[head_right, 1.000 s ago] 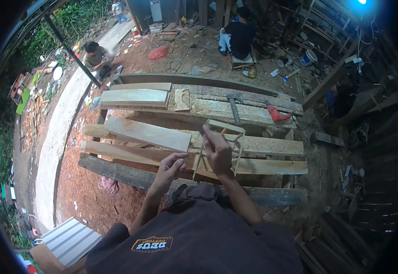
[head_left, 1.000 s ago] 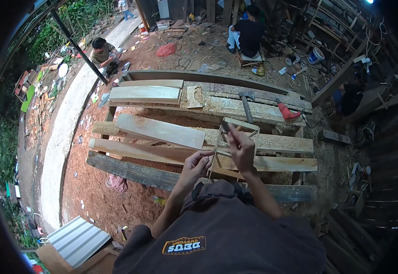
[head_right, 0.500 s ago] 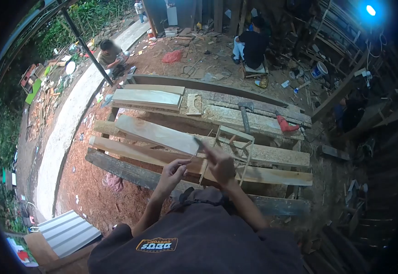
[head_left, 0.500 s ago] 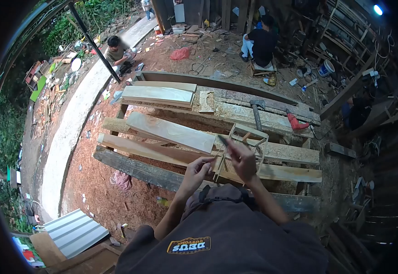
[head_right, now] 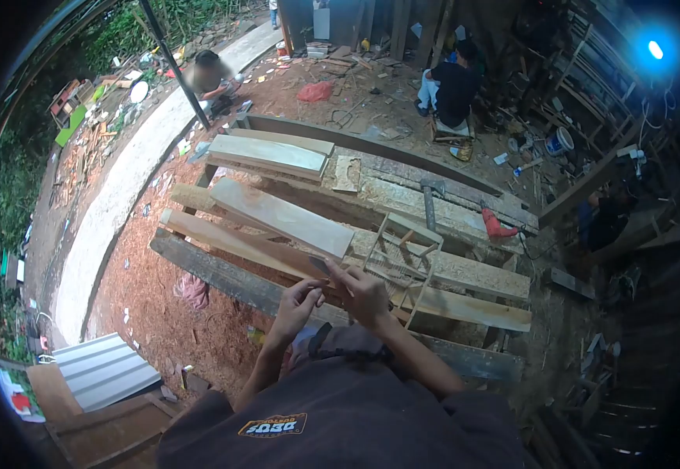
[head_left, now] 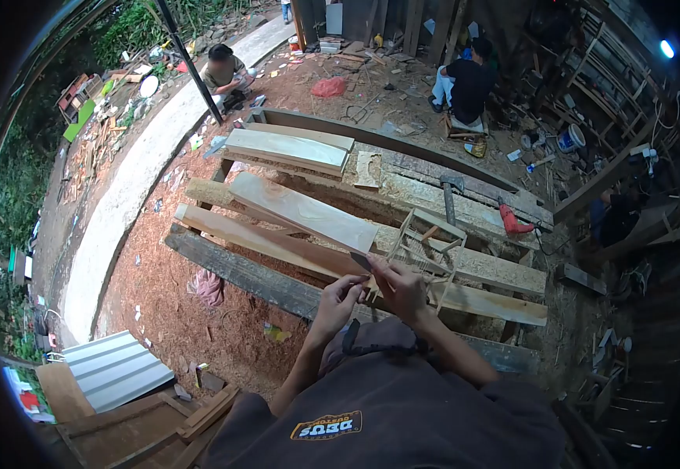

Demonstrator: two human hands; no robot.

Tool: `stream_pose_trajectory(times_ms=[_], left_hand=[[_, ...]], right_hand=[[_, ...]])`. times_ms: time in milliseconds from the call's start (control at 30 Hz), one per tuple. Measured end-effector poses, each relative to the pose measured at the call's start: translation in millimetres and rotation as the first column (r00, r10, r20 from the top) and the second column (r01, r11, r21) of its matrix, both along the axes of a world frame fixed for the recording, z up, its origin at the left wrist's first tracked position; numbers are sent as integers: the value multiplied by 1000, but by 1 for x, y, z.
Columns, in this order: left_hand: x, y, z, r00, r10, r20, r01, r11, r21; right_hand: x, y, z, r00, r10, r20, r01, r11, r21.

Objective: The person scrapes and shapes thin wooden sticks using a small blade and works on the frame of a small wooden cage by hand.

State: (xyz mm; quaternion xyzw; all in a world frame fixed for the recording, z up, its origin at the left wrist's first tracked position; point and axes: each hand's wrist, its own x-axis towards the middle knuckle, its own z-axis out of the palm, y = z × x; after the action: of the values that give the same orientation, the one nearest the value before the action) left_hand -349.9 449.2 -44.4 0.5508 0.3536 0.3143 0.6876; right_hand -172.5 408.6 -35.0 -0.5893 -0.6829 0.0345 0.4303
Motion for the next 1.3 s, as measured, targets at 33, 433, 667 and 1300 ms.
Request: stream_pose_trajectory(times_ms=[33,433,667,1300], left_hand=[[-2,-2,2,1000,14,-4,-14,1000,1],[-34,-35,10,977,214,-4,-214,975,-55],[-53,-43,3,980,198,-7,-198,978,-68],[-87,13,36,997,40,-59,-43,998,-53]], right_hand=[[4,3,-1,997,-61,-38,60,998,-9],[-30,-7,-16,993,39,-110,-54,990,-133],[-58,-2,-24,946,47,-321,-61,998,-34],[-80,36,13,924,-119,-362,129,992,2]])
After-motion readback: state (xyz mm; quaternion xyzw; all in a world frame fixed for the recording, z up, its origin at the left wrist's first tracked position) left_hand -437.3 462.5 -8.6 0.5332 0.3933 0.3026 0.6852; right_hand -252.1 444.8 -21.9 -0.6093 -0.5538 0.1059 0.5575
